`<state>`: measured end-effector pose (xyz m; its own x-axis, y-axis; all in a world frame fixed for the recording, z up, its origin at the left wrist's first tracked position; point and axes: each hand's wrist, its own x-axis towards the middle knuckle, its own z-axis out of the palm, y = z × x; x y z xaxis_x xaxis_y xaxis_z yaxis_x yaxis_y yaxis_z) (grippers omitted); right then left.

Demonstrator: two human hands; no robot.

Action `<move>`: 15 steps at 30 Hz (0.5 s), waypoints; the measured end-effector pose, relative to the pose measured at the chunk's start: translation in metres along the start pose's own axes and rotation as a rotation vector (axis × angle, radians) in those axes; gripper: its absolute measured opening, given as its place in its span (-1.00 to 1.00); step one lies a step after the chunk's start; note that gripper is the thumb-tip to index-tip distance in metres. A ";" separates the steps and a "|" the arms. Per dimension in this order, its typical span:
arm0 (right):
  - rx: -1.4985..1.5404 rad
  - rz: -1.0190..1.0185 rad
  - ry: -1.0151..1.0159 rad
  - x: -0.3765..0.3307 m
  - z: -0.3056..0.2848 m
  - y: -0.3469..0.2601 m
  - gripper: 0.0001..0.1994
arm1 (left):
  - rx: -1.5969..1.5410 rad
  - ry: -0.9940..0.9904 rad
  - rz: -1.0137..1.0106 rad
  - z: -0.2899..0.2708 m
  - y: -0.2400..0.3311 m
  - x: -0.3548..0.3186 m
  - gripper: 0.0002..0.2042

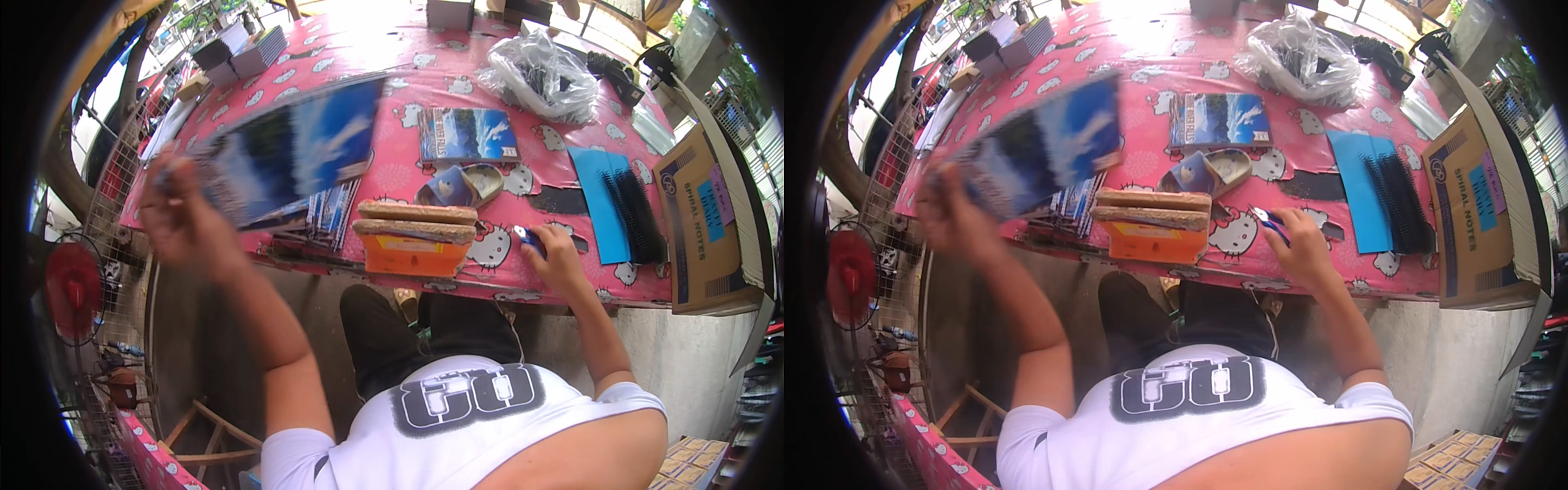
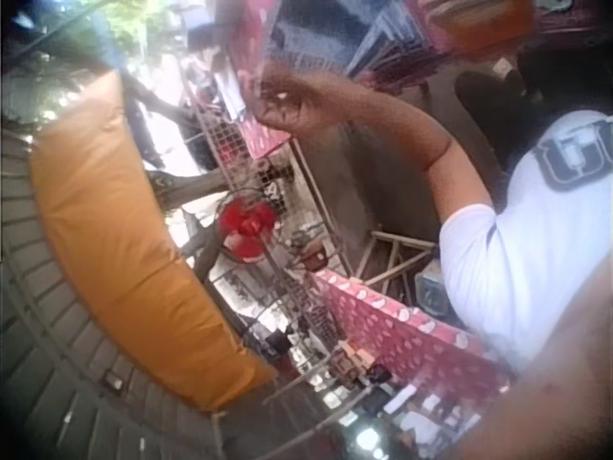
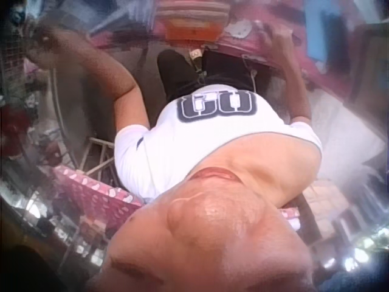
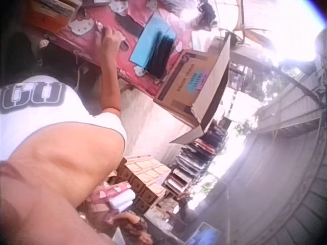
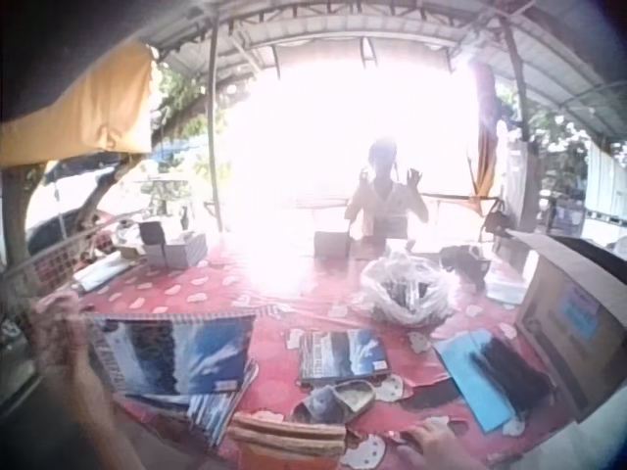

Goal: The person binds multiple notebooks by sliding spiral binding coils onto their edges and using blue shears to trim the ends of the coils.

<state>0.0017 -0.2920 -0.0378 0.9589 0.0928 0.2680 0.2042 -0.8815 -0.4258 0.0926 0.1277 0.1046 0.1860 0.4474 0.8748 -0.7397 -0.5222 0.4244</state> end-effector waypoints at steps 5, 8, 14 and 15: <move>-0.042 -0.212 0.187 0.051 0.018 0.039 -0.59 | 0.017 -0.152 0.312 0.021 -0.017 0.106 -0.89; 0.083 0.076 0.110 0.143 0.026 0.071 -0.50 | 0.383 -0.732 0.161 0.073 -0.083 0.103 -0.82; -0.281 0.565 0.037 0.218 0.084 0.065 -0.31 | 1.067 -1.520 -0.199 0.054 -0.148 -0.032 -0.21; -0.174 0.575 0.035 0.218 0.085 0.070 -0.28 | 0.943 -1.504 -0.313 0.047 -0.143 -0.050 -0.25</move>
<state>0.2418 -0.2939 -0.0825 0.8986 -0.4338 0.0665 -0.3829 -0.8490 -0.3642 0.2193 0.1463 0.0110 0.9948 -0.0920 -0.0427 -0.0871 -0.9907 0.1049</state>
